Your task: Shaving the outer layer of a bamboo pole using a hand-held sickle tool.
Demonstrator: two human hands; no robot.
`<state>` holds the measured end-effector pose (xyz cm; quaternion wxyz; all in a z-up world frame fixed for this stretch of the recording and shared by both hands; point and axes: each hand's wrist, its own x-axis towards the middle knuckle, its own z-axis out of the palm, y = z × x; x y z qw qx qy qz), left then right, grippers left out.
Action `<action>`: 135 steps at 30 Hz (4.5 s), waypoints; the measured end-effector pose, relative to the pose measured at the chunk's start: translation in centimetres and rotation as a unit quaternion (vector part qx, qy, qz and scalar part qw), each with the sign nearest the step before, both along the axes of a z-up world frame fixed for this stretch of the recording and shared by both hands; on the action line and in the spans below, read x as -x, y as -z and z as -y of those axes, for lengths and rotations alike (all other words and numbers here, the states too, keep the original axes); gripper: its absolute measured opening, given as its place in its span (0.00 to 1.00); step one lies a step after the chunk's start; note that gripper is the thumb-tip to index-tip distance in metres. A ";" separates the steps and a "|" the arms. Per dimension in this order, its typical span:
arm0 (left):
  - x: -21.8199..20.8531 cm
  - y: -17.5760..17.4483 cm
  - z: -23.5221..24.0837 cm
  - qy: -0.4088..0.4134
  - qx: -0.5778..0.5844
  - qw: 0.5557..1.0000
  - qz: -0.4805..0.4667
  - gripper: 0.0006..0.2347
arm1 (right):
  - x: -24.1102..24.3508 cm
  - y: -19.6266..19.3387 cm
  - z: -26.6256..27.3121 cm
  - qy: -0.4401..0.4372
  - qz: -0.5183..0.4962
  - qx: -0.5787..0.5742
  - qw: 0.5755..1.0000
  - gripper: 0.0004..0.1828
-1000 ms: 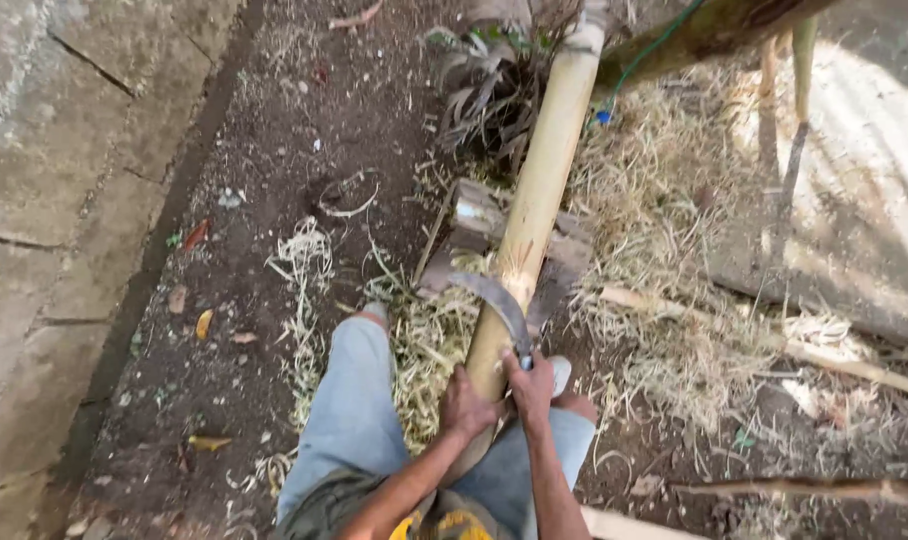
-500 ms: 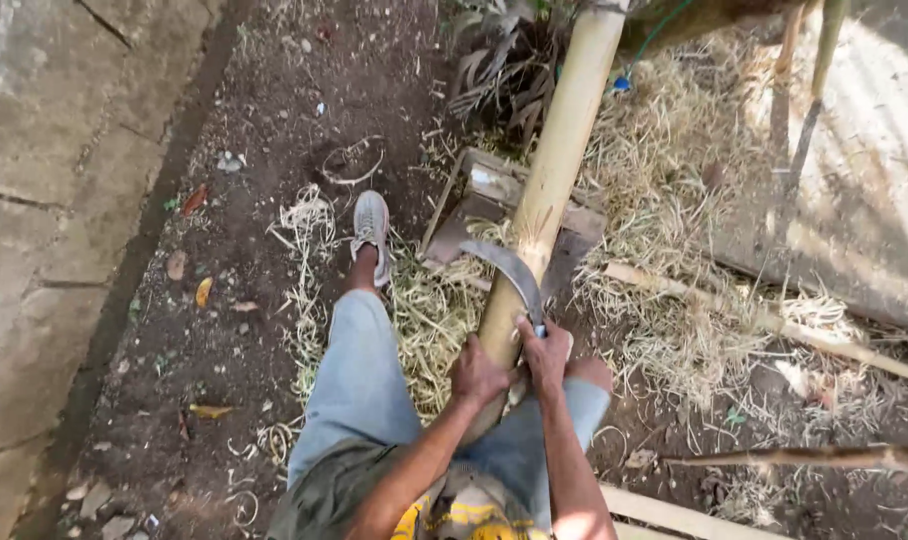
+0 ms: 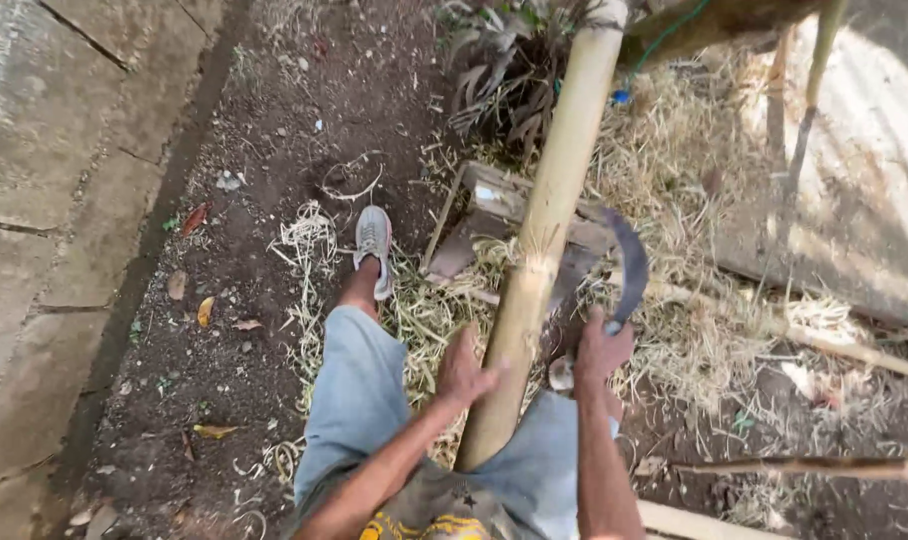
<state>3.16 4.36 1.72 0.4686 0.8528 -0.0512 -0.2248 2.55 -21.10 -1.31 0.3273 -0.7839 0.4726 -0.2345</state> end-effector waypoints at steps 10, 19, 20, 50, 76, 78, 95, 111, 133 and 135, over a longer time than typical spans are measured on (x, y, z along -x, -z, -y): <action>-19.7 -3.5 4.3 -0.022 0.065 0.963 0.260 0.17 | -9.0 -2.5 2.8 -0.170 -0.121 0.006 0.978 0.22; -22.0 1.5 7.7 0.070 -0.059 0.995 0.048 0.09 | -13.2 -5.6 4.5 -0.436 -0.110 0.007 0.893 0.25; -21.9 1.8 8.1 0.020 -0.023 0.999 0.045 0.08 | -13.5 -5.5 4.7 -0.426 -0.114 0.030 0.897 0.25; -12.0 4.7 4.7 -0.058 0.115 0.991 0.039 0.12 | -3.6 -5.2 0.1 -0.306 -0.215 -0.039 0.927 0.26; -8.3 1.2 2.0 0.033 -0.014 0.992 0.119 0.08 | 1.3 0.0 -2.0 -0.273 -0.053 0.026 0.960 0.21; -7.6 -0.4 1.7 0.011 0.019 0.990 0.140 0.09 | 1.1 -1.8 -2.4 -0.295 -0.050 0.078 0.951 0.20; -14.4 1.8 4.4 -0.078 0.098 0.992 -0.035 0.10 | -5.7 -3.3 0.6 -0.286 -0.122 0.096 0.946 0.25; -14.4 4.6 5.1 -0.060 0.071 0.996 0.015 0.10 | -8.6 -5.2 1.8 -0.310 -0.171 0.092 0.931 0.19; -13.5 3.7 4.0 -0.087 0.124 0.985 -0.080 0.09 | -6.9 -3.8 0.5 -0.274 -0.184 0.045 0.943 0.21; -13.7 4.6 4.4 -0.068 0.138 0.987 0.036 0.08 | -7.1 -5.0 0.5 -0.299 -0.142 0.127 0.935 0.21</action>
